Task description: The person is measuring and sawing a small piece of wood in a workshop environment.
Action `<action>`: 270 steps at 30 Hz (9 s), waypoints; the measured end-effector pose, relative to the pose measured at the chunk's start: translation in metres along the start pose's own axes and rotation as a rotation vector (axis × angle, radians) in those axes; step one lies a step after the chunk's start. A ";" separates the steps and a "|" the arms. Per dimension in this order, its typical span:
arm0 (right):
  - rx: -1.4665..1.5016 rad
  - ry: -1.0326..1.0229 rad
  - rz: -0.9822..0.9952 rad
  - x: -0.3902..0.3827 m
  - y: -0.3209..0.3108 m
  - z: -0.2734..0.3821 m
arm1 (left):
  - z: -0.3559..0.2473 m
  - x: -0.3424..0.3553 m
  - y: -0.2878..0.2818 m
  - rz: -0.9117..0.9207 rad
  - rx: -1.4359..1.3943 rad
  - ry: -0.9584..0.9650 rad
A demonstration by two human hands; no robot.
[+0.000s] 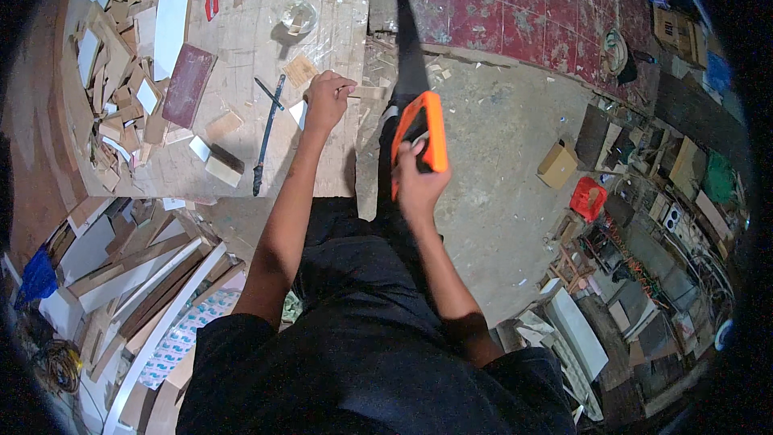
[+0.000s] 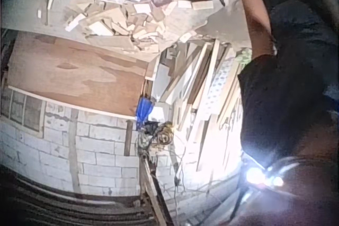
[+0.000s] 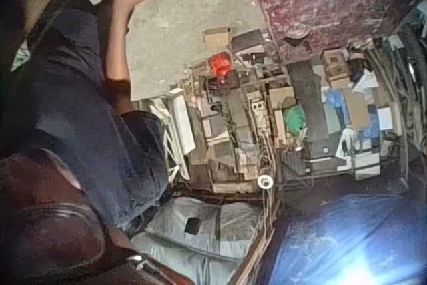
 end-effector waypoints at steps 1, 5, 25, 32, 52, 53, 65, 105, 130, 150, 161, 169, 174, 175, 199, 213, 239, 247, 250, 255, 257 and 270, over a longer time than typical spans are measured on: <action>-0.007 -0.037 -0.021 0.016 0.001 0.001 | 0.000 -0.001 -0.003 -0.011 0.019 0.006; -0.138 -0.179 -0.019 0.108 0.006 -0.052 | -0.003 0.001 -0.003 0.002 0.016 -0.001; -0.293 -0.036 0.095 0.152 0.052 -0.116 | -0.031 0.048 0.014 -0.228 0.417 -0.014; -0.188 0.010 0.029 0.145 0.038 -0.127 | -0.025 0.048 0.018 -0.224 0.416 0.051; -0.086 0.098 0.056 0.074 -0.009 -0.016 | -0.014 0.040 0.012 -0.301 0.302 -0.109; -0.090 0.094 0.051 0.060 -0.014 -0.001 | -0.016 0.040 0.014 -0.274 0.278 -0.089; 0.095 0.174 0.110 -0.010 0.032 0.015 | -0.012 0.042 0.012 -0.279 0.199 -0.081; -0.297 0.110 0.246 0.000 0.057 0.025 | -0.003 0.040 0.026 -0.281 0.518 -0.150; -0.366 -0.033 0.181 0.002 0.053 0.010 | -0.001 0.037 0.020 -0.282 0.495 -0.168; -0.355 0.094 0.210 -0.012 0.042 0.018 | -0.014 0.040 0.017 -0.262 0.432 -0.052; -0.125 0.205 0.202 -0.020 0.042 0.014 | -0.012 0.036 0.015 -0.297 0.356 -0.095; -0.215 0.196 0.206 -0.021 0.042 0.010 | -0.008 0.036 0.015 -0.319 0.330 -0.110; -0.268 0.137 0.173 -0.020 0.044 0.006 | -0.006 0.037 0.016 -0.353 0.358 -0.094; -0.269 0.151 0.170 -0.021 0.044 0.005 | -0.006 0.036 0.016 -0.347 0.371 -0.098; -0.164 0.182 0.180 -0.026 0.045 0.011 | -0.010 0.036 0.015 -0.297 0.329 -0.110; -0.155 0.232 0.223 -0.018 0.050 0.016 | -0.004 0.037 0.019 -0.288 0.349 -0.130; -0.350 0.074 0.196 -0.028 0.061 0.040 | -0.003 0.036 0.019 -0.361 0.456 -0.108; -0.398 0.099 0.235 -0.015 0.066 0.056 | -0.010 0.040 0.019 -0.389 0.501 -0.073; -0.449 -0.136 0.203 -0.030 0.069 0.052 | -0.002 0.034 0.017 -0.407 0.493 -0.090; -0.476 -0.058 0.196 -0.026 0.059 0.054 | -0.002 0.036 0.021 -0.411 0.541 -0.083; -0.493 -0.047 0.195 -0.020 0.064 0.063 | -0.002 0.037 0.023 -0.397 0.547 -0.086; -0.391 0.287 0.263 -0.023 0.047 0.036 | -0.009 0.034 0.020 -0.321 0.505 0.003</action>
Point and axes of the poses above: each hand's wrist, its own x-axis towards the middle knuckle, its own y-axis out of the palm, z = x × y, the point moved 8 cm from there along x, towards the middle knuckle, and after that the axes turned 1 degree about y, right-handed, at the moved point
